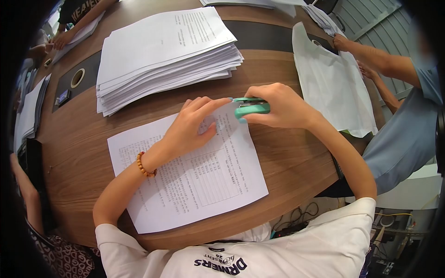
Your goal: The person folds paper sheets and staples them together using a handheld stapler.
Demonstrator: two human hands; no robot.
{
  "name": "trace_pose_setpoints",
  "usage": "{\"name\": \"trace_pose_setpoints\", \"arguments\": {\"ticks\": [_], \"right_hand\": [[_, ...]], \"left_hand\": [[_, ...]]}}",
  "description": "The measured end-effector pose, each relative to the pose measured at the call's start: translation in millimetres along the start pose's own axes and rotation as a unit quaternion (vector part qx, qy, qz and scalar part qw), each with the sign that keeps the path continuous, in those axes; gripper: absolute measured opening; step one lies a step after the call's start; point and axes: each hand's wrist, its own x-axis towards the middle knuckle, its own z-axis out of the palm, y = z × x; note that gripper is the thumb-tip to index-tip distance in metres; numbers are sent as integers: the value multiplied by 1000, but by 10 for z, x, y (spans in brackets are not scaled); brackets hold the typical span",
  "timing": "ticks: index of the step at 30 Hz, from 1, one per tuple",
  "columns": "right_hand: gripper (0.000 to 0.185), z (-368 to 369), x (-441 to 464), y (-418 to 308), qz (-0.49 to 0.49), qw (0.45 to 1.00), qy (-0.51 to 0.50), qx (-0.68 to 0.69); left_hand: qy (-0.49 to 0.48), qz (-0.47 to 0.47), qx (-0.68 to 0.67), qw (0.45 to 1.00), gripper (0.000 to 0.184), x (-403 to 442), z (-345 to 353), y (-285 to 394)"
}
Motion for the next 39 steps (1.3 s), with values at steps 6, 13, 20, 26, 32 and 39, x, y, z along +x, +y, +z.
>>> {"name": "trace_pose_setpoints", "arguments": {"ticks": [6,13,20,26,32,39], "right_hand": [[33,-240,-381,148,81,979,30,185],[33,-87,-1051,165,145,924,129,329],[38,-1,-1420,67,189,906,170,339],[36,68,-1386,48,180,891,189,370],[35,162,-1377,-16,160,892,205,368],[36,241,-1442,-12,173,909,191,328]], "left_hand": [[-43,-76,-122,989,57,81,-319,-45],[-388,-256,-222,857,51,-78,-1134,-455],[78,-45,199,976,22,-12,-2719,88],[248,23,565,786,5,944,-2533,953],[193,144,762,602,29,1091,-1524,-464],[56,144,650,744,17,565,-957,-779]]}}
